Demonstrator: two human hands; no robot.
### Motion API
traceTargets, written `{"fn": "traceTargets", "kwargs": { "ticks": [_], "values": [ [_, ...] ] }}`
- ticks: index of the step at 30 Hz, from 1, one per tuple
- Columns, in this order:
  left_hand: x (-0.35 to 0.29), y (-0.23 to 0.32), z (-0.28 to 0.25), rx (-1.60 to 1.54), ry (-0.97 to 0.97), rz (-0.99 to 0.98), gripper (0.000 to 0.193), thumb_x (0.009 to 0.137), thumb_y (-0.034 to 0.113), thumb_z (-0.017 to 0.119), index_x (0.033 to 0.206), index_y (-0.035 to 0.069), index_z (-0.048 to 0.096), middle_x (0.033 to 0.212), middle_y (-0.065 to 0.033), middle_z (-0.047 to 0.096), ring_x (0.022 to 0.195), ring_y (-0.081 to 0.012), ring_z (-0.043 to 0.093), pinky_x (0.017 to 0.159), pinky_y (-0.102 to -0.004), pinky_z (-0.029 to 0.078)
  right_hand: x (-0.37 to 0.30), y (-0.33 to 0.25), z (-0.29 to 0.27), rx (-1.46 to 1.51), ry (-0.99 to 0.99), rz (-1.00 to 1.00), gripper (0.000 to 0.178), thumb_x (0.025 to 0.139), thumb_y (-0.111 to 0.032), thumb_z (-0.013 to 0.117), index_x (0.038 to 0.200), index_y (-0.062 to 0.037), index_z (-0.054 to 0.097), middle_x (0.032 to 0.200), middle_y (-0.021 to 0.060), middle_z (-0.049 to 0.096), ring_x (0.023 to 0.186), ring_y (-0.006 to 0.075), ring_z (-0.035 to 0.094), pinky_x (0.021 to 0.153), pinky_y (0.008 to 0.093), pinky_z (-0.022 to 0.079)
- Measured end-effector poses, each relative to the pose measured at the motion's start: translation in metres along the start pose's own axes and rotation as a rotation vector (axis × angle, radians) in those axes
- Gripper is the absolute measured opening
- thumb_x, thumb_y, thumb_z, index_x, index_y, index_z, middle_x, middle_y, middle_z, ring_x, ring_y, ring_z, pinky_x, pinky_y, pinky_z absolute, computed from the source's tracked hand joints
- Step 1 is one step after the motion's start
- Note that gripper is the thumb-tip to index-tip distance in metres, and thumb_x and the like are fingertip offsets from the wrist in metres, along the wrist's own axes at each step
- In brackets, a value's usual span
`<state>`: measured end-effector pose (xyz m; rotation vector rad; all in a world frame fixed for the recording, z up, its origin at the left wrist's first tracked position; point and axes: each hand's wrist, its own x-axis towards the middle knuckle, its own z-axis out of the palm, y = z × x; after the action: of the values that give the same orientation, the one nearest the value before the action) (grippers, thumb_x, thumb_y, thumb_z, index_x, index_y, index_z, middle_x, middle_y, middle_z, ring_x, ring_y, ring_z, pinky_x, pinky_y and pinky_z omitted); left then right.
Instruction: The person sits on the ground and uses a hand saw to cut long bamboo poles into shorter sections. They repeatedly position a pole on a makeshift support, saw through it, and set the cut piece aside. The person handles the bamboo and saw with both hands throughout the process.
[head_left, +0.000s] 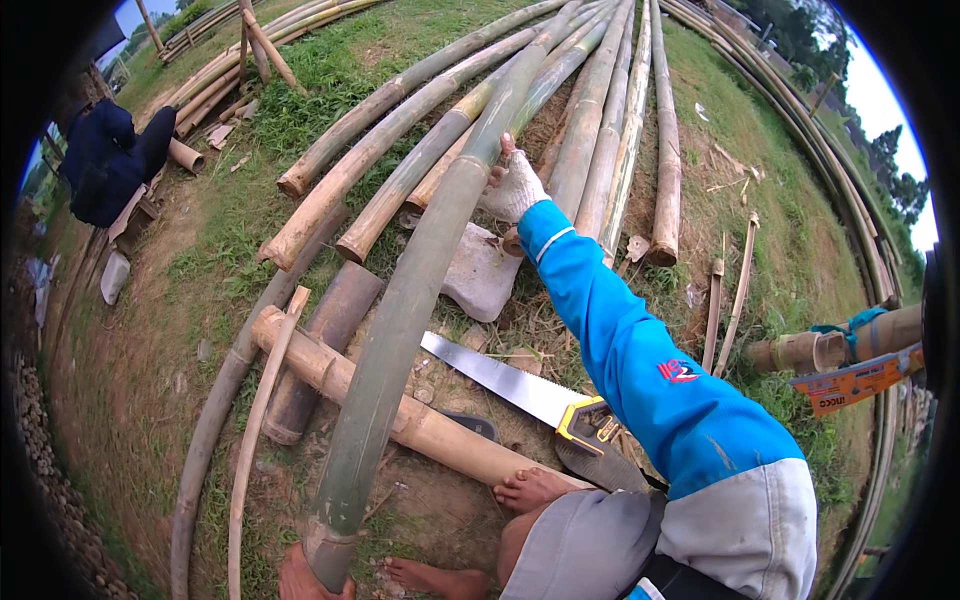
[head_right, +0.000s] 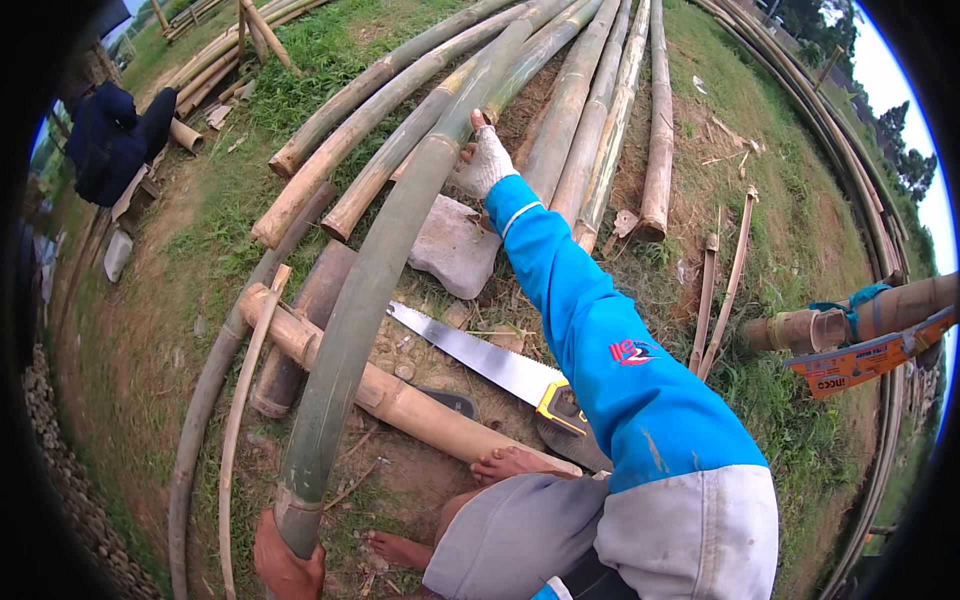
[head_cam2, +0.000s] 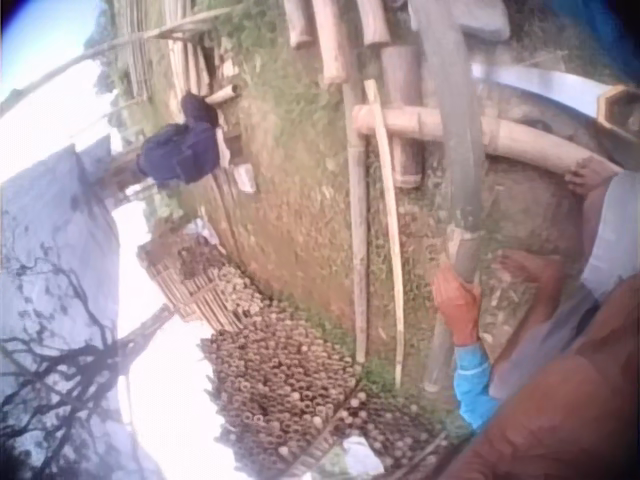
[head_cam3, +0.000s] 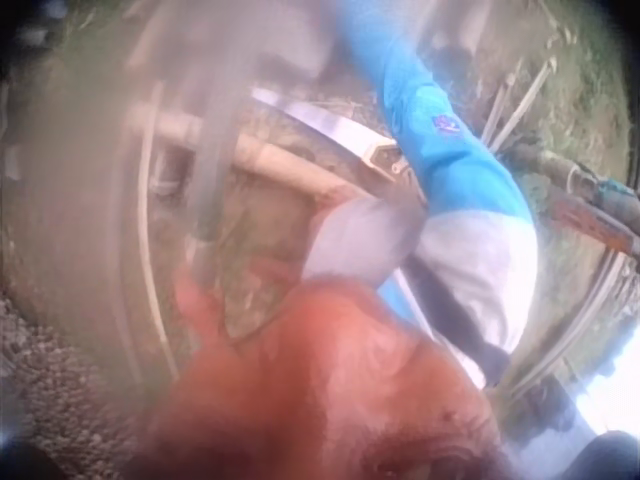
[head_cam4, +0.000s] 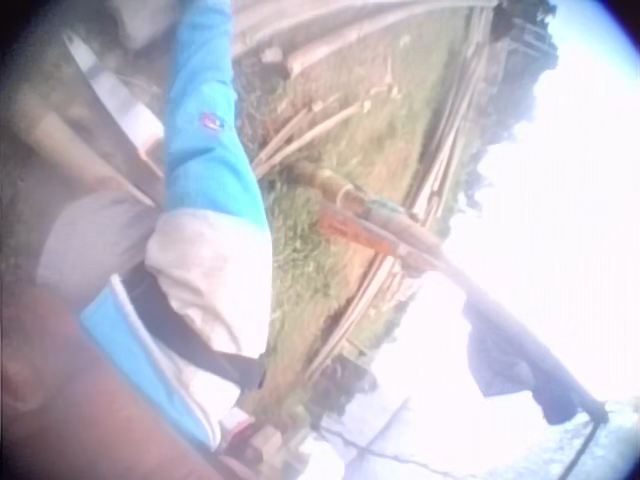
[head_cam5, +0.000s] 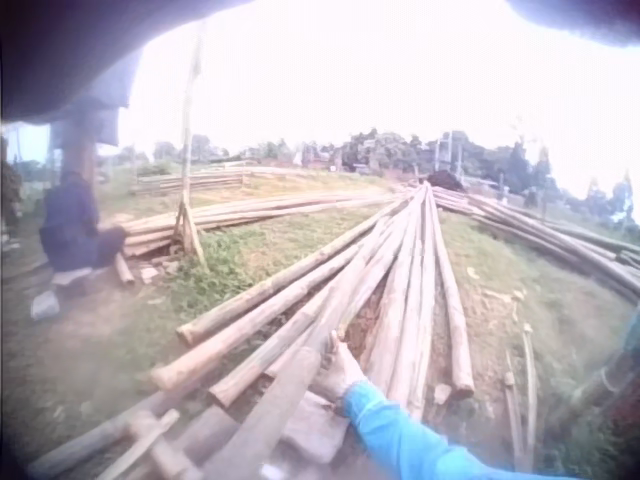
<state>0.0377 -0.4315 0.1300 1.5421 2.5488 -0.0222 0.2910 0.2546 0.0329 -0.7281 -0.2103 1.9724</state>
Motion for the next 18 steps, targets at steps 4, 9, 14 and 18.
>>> {"fn": "traceTargets", "kwargs": {
  "ticks": [4, 9, 14, 18],
  "values": [
    [0.007, -0.001, -0.003, -0.069, 0.099, 0.026, 0.08, 0.07, 0.008, 0.085, 0.144, -0.001, 0.056, 0.126, -0.0271, 0.066, 0.116, -0.0481, 0.065, 0.102, -0.0542, 0.052, 0.034, 0.03, 0.019, 0.2, -0.225, 0.024, 0.079, 0.093, -0.052, 0.082, 0.154, -0.0144, 0.048, 0.129, 0.0206, 0.065, 0.109, 0.0499, 0.067, 0.095, 0.0696, 0.057],
    [-0.001, -0.058, 0.005, -0.21, 0.006, -0.037, 0.081, 0.071, 0.012, 0.088, 0.145, 0.0, 0.055, 0.124, -0.0263, 0.067, 0.116, -0.0466, 0.065, 0.102, -0.0534, 0.052, 0.0, 0.092, 0.041, -0.013, -0.037, -0.022, 0.058, 0.096, -0.04, 0.081, 0.14, -0.0111, 0.058, 0.121, 0.0199, 0.068, 0.102, 0.0425, 0.07, 0.089, 0.0665, 0.06],
    [-0.075, -0.155, 0.033, 0.003, -0.238, -0.386, 0.079, 0.077, 0.019, 0.091, 0.146, 0.003, 0.058, 0.13, -0.0235, 0.068, 0.122, -0.0432, 0.065, 0.104, -0.0526, 0.053, -0.091, 0.201, 0.031, 0.001, -0.017, 0.09, 0.042, 0.099, -0.033, 0.079, 0.13, -0.0102, 0.063, 0.115, 0.0128, 0.07, 0.102, 0.0338, 0.068, 0.091, 0.0568, 0.06],
    [-0.129, -0.17, 0.013, 0.159, -0.145, -0.49, 0.078, 0.073, 0.028, 0.095, 0.138, 0.003, 0.061, 0.122, -0.024, 0.067, 0.117, -0.0462, 0.063, 0.101, -0.0553, 0.052, -0.174, 0.239, 0.04, 0.014, -0.138, 0.233, 0.045, 0.1, -0.032, 0.078, 0.135, -0.0107, 0.059, 0.126, 0.0105, 0.066, 0.117, 0.0306, 0.064, 0.108, 0.0532, 0.053]
  ]
}}
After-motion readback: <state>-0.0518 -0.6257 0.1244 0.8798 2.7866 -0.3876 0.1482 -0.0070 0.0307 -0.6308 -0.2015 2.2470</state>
